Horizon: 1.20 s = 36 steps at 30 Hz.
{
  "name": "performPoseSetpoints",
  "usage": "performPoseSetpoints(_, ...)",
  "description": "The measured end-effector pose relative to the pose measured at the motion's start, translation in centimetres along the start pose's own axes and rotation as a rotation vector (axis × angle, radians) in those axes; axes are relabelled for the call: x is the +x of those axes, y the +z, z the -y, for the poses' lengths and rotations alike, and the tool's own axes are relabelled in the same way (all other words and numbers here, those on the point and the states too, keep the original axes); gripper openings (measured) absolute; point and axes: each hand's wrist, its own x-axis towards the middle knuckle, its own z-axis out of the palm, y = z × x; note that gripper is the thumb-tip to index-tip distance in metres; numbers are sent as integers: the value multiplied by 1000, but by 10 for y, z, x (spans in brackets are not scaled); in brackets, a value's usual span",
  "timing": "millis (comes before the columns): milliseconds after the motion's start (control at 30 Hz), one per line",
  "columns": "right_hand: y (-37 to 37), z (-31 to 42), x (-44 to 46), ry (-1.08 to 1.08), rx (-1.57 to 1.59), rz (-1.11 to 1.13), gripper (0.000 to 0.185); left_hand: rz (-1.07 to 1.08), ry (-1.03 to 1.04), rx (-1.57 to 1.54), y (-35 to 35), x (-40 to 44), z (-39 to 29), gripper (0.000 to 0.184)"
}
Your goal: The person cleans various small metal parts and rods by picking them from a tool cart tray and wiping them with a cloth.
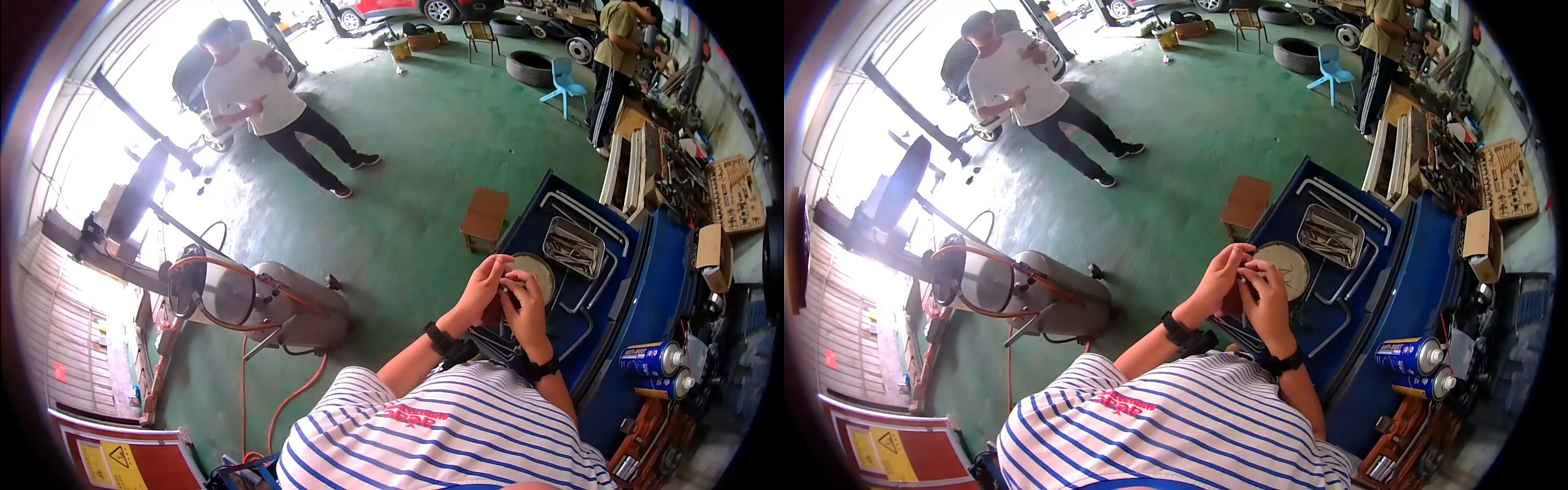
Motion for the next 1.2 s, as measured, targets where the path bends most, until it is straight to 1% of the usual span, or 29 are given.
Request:
performPoseSetpoints(33,1,-2,-3,95,126,28,21,-19,14,39,1,2,3,33)
performPoseSetpoints(67,1,-3,-4,93,128,24,21,-38,29,79,1,3,4,30)
performPoseSetpoints(100,2,-4,-5,121,254,-32,22,-37,29,83,3,1,0,30)
performPoseSetpoints(133,3,-4,-7,150,381,-86,22,-60,6,100,6,-1,-6,25)
performPoseSetpoints(167,3,-7,-10,150,387,-85,22,-86,-18,117,7,-2,-10,21)
performPoseSetpoints(233,-2,-17,-15,344,478,-113,24,-80,3,112,5,-1,-15,20)
performPoseSetpoints(267,-7,-25,-17,348,478,-108,24,-69,19,102,5,-1,-15,20)
performPoseSetpoints(333,-17,-42,-22,602,458,312,28,-37,22,100,5,0,-14,21)
performPoseSetpoints(367,-12,-49,-29,624,477,293,31,-20,32,104,6,1,-14,22)
performPoseSetpoints(400,-13,-47,-32,624,475,291,31,-5,42,109,6,2,-13,22)
performPoseSetpoints(467,-10,-40,-32,584,505,104,28,15,52,124,4,3,-7,22)
performPoseSetpoints(500,-11,-35,-31,582,502,103,28,7,45,107,5,3,-6,22)
performPoseSetpoints(567,-16,-29,-28,589,486,1,25,3,42,90,8,6,-5,23)
performPoseSetpoints(600,-18,-29,-28,589,484,0,25,-7,27,64,9,5,-3,23)
performPoseSetpoints(667,-19,-28,-30,535,472,-142,21,-18,12,39,9,3,2,23)
performPoseSetpoints(733,-25,-20,-27,500,413,-171,21,35,97,203,7,8,10,23)
performPoseSetpoints(767,-27,-19,-25,467,358,-207,21,51,82,127,10,8,17,21)
performPoseSetpoints(800,-26,-21,-28,447,386,-134,20,55,93,131,9,10,20,21)
performPoseSetpoints(867,-17,-18,-33,422,550,-76,21,53,58,182,7,13,28,20)
performPoseSetpoints(900,-18,-13,-29,216,347,-42,24,10,71,283,12,13,25,20)
performPoseSetpoints(933,-18,-10,-24,220,346,-39,24,9,68,281,18,13,23,20)
performPoseSetpoints(1000,-18,-5,-25,66,32,-99,27,-56,-131,32,27,5,25,27)
performPoseSetpoints(1033,-22,-7,-27,116,80,-64,29,-13,-105,17,33,5,17,32)
performPoseSetpoints(1067,-25,-12,-28,225,59,-30,29,-29,-262,-110,39,-4,8,39)
performPoseSetpoints(1133,-19,-27,-30,267,271,-115,29,133,-222,-125,35,1,20,47)
performPoseSetpoints(1167,-19,-29,-32,266,277,-112,29,126,-220,-122,35,0,24,47)
performPoseSetpoints(1200,-19,-29,-33,324,298,-87,27,124,-146,144,42,-2,18,50)
